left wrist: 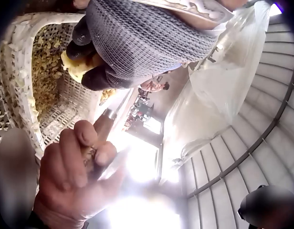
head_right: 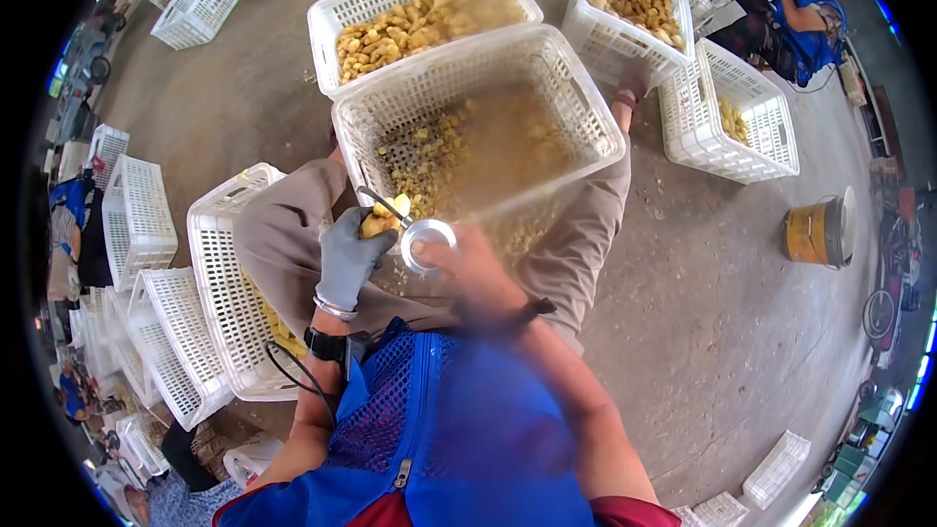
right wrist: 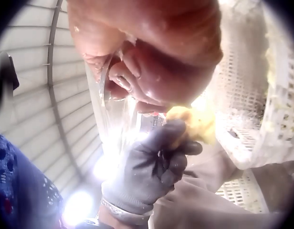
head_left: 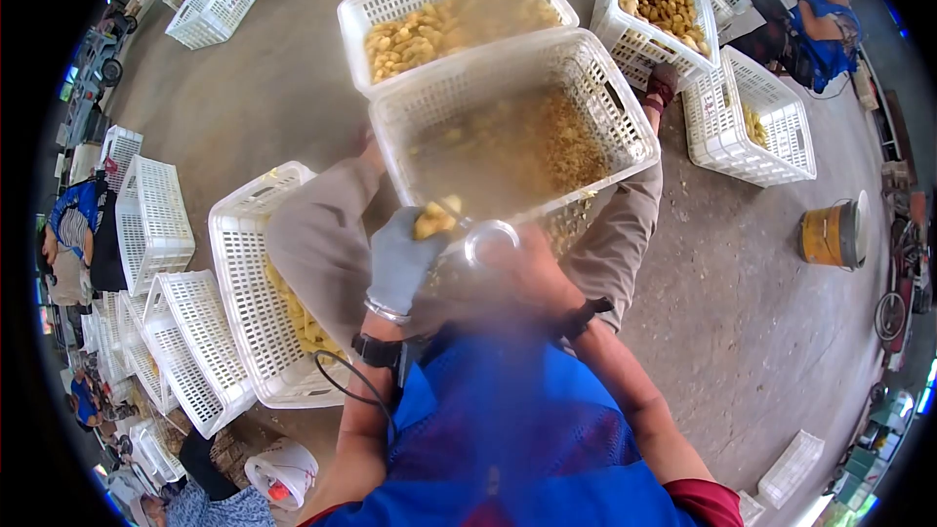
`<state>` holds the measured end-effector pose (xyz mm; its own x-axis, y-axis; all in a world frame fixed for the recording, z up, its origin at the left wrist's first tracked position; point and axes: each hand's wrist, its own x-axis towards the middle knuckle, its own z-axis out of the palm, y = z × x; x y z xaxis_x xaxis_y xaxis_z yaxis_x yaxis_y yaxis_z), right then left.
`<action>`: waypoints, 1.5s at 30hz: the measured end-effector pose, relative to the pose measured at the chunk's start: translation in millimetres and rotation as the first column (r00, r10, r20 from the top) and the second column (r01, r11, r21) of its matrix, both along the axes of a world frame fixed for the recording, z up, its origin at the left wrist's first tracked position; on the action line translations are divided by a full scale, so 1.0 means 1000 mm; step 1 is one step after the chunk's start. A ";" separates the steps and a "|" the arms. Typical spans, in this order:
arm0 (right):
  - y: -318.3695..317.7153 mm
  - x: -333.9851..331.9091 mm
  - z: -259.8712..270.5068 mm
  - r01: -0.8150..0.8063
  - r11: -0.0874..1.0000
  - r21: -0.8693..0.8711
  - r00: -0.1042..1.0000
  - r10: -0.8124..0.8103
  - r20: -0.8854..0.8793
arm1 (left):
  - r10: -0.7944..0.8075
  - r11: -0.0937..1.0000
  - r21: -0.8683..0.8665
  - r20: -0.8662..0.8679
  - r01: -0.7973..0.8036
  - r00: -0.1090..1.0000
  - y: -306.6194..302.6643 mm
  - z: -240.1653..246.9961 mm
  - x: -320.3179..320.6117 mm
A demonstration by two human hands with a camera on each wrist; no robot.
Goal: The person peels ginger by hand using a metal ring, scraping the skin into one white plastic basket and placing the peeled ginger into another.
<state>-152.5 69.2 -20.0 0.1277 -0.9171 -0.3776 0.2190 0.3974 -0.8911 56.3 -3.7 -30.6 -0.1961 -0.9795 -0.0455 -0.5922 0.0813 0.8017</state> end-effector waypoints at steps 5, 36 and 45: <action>-0.001 0.012 0.027 0.075 0.997 0.005 0.985 -0.075 0.156 | 0.013 0.997 0.070 -0.040 -0.010 0.999 -0.003 -0.003 -0.007; -0.001 0.018 -0.022 -0.644 0.690 -0.329 0.387 -0.077 -0.919 | 0.164 0.802 0.598 -0.230 0.007 0.959 -0.011 0.016 0.009; -0.015 0.007 -0.014 -0.787 0.600 -0.143 0.131 -0.065 -0.989 | 0.168 0.826 0.564 -0.285 0.023 0.944 -0.019 0.019 0.005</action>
